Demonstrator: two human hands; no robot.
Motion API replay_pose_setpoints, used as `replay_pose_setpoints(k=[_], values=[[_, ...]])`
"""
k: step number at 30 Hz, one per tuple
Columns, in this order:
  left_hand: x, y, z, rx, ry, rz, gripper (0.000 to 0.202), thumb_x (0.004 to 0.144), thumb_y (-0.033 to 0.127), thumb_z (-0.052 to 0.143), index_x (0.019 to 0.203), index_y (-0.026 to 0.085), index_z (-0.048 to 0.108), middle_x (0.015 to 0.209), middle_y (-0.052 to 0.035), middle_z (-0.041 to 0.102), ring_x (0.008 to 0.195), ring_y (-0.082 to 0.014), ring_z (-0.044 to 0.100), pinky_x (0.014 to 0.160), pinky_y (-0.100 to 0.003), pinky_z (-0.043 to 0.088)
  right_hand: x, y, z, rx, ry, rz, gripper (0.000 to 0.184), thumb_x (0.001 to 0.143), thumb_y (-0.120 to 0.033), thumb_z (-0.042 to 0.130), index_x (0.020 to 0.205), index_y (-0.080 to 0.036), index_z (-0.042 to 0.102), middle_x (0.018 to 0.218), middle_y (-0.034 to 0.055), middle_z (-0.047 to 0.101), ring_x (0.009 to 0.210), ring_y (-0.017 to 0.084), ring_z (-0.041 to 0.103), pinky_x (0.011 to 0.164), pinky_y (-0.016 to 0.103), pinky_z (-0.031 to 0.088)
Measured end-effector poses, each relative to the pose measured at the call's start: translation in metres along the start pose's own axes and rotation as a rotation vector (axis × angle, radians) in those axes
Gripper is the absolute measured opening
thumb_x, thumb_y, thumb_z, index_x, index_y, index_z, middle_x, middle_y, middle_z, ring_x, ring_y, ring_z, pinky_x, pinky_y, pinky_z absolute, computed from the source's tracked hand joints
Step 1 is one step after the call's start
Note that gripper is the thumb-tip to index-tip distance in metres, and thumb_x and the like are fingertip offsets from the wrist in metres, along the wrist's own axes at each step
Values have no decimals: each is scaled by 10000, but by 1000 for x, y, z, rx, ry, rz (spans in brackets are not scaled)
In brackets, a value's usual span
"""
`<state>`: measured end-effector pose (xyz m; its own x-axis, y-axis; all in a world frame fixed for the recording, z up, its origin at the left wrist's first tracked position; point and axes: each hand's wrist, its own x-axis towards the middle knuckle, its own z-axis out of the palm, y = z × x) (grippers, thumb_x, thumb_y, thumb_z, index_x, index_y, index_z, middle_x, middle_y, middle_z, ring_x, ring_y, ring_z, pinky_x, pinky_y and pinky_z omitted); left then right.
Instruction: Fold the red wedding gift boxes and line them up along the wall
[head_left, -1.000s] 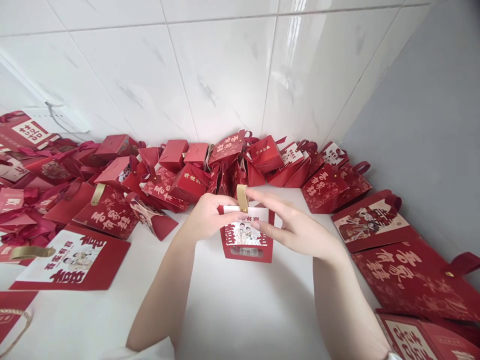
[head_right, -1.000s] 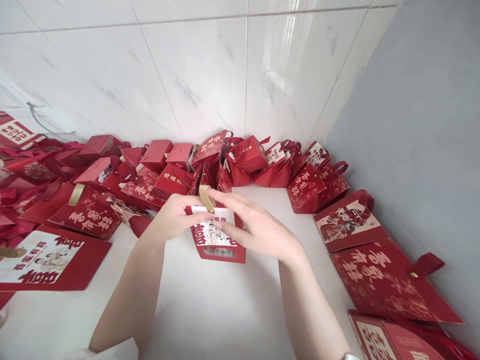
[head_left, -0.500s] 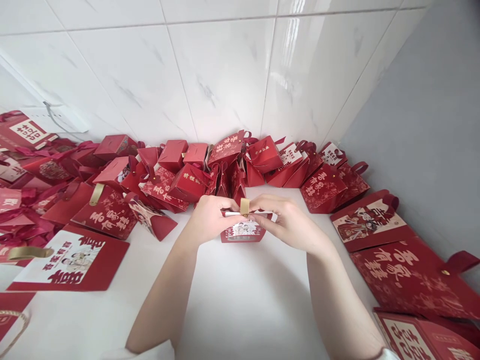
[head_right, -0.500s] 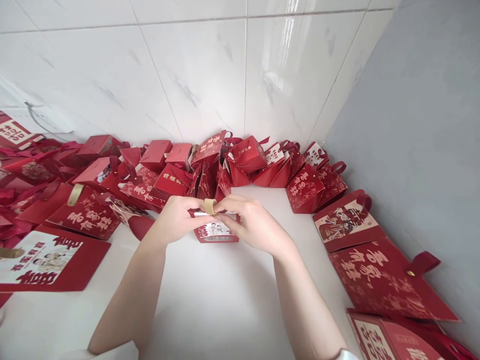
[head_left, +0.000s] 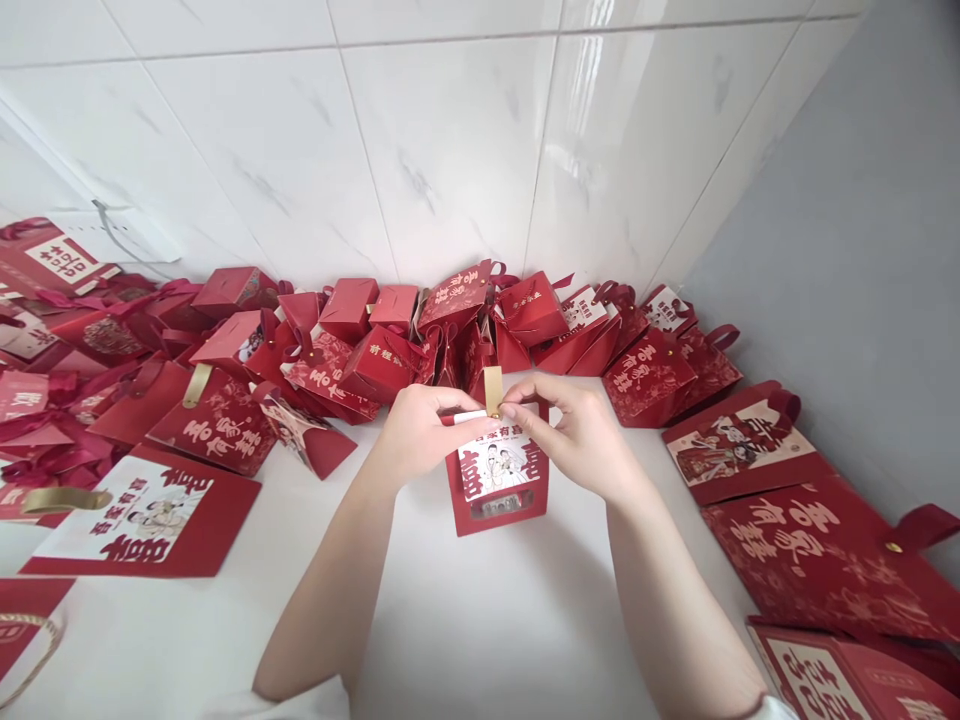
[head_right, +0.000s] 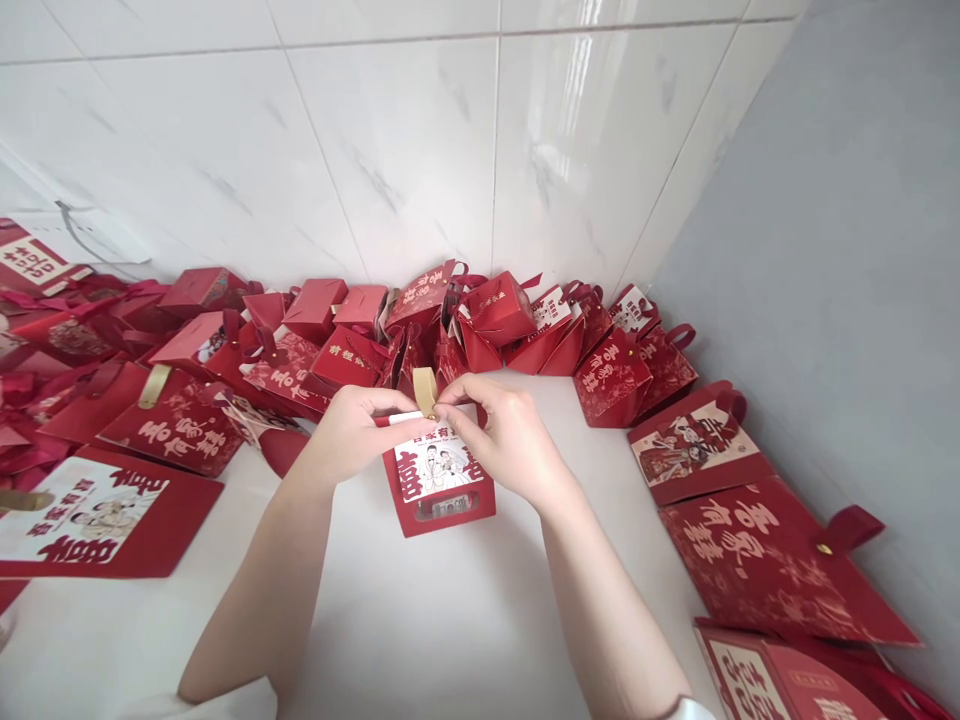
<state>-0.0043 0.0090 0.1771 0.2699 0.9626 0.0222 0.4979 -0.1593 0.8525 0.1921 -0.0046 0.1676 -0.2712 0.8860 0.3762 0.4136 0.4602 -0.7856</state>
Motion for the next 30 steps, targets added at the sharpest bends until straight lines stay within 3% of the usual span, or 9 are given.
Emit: replay_pose_setpoints(k=[16,22,27,30], values=[[1,-4,1,26,-48,-13,253,759,466,689,780,217,729,742,6,709,705,-161,650,605,-248,458,1,5,8,65,37,34,108,897,-282,595,826,-205,624,791,-17,655,641,104,513,586,247,379],[2,-4,-2,75,-56,24,232,764,456,685,787,231,734,732,13,704,696,-155,633,607,-250,447,2,9,15,340,30,59,124,860,-229,624,884,-221,502,787,-20,613,710,122,568,609,246,425],[0,-5,-6,43,-108,13,244,746,454,704,782,217,747,730,-6,710,708,-172,644,600,-255,454,1,10,14,397,-7,102,239,842,-273,667,966,-237,466,766,-24,627,672,127,562,565,250,409],[-1,-5,-7,36,-85,22,238,734,448,717,811,227,761,741,-10,721,712,-177,650,596,-257,459,0,11,11,443,-35,95,248,841,-283,675,982,-230,478,782,-7,644,706,140,587,620,271,448]])
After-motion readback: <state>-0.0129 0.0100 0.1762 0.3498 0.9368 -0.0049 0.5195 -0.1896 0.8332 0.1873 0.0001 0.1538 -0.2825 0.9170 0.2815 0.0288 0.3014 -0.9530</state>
